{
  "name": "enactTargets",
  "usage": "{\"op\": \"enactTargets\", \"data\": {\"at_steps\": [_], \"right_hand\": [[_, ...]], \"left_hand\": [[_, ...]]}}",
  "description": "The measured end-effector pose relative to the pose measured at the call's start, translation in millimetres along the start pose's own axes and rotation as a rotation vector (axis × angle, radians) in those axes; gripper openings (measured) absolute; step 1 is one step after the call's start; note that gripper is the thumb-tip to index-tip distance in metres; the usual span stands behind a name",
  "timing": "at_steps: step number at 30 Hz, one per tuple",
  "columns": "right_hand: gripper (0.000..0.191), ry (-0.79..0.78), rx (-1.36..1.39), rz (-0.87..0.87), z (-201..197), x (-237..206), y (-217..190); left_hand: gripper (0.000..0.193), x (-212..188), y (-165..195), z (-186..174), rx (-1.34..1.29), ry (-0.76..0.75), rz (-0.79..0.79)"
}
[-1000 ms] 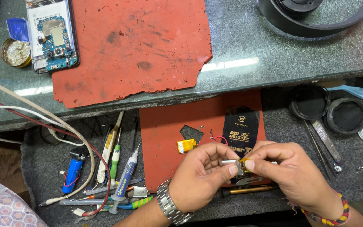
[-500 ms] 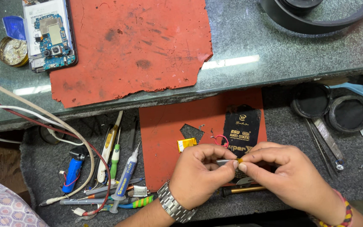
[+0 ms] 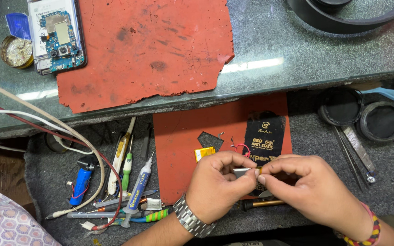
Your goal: The person works on a small yellow lithium battery at a repair bench, peeling and folding its outer wrapping and tab by hand, then uses tweezers and a blade to trim and press the folded edge, and finally sets the battery on the mat.
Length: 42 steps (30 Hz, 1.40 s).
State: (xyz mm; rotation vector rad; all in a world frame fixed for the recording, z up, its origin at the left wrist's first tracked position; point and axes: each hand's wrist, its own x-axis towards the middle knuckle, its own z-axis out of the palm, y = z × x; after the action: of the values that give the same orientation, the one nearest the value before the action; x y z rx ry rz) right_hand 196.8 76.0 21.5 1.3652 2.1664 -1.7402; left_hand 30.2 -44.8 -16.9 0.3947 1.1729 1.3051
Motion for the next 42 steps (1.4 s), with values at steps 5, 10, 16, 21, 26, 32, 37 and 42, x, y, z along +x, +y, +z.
{"op": "enactTargets", "data": {"at_steps": [5, 10, 16, 21, 26, 32, 37, 42], "right_hand": [[0.015, -0.086, 0.115, 0.018, -4, 9, 4], [0.012, -0.104, 0.101, -0.041, -2, 12, 13], [0.011, -0.055, 0.182, -0.012, 2, 12, 19], [0.012, -0.077, 0.283, 0.014, 1, 14, 22], [0.014, -0.145, 0.355, -0.014, -1, 15, 25], [0.013, -0.173, 0.462, 0.112, -3, 16, 27], [0.012, -0.144, 0.466, 0.092, 0, 14, 29], [0.011, -0.149, 0.465, 0.059, -2, 12, 30]], "left_hand": [[0.016, 0, -1, -1, 0.023, -0.024, 0.024], [0.014, 0, 0, 3, 0.092, 0.012, 0.031], [0.014, -1, 2, 7, 0.056, 0.025, 0.065], [0.014, -2, 0, 7, 0.108, 0.045, 0.047], [0.015, -1, -4, 4, -0.006, 0.007, 0.026], [0.018, 4, 0, -4, -0.135, -0.088, 0.036], [0.025, 3, 8, -6, -0.207, -0.143, -0.068], [0.038, -1, 9, -4, -0.070, -0.187, -0.012]]}}
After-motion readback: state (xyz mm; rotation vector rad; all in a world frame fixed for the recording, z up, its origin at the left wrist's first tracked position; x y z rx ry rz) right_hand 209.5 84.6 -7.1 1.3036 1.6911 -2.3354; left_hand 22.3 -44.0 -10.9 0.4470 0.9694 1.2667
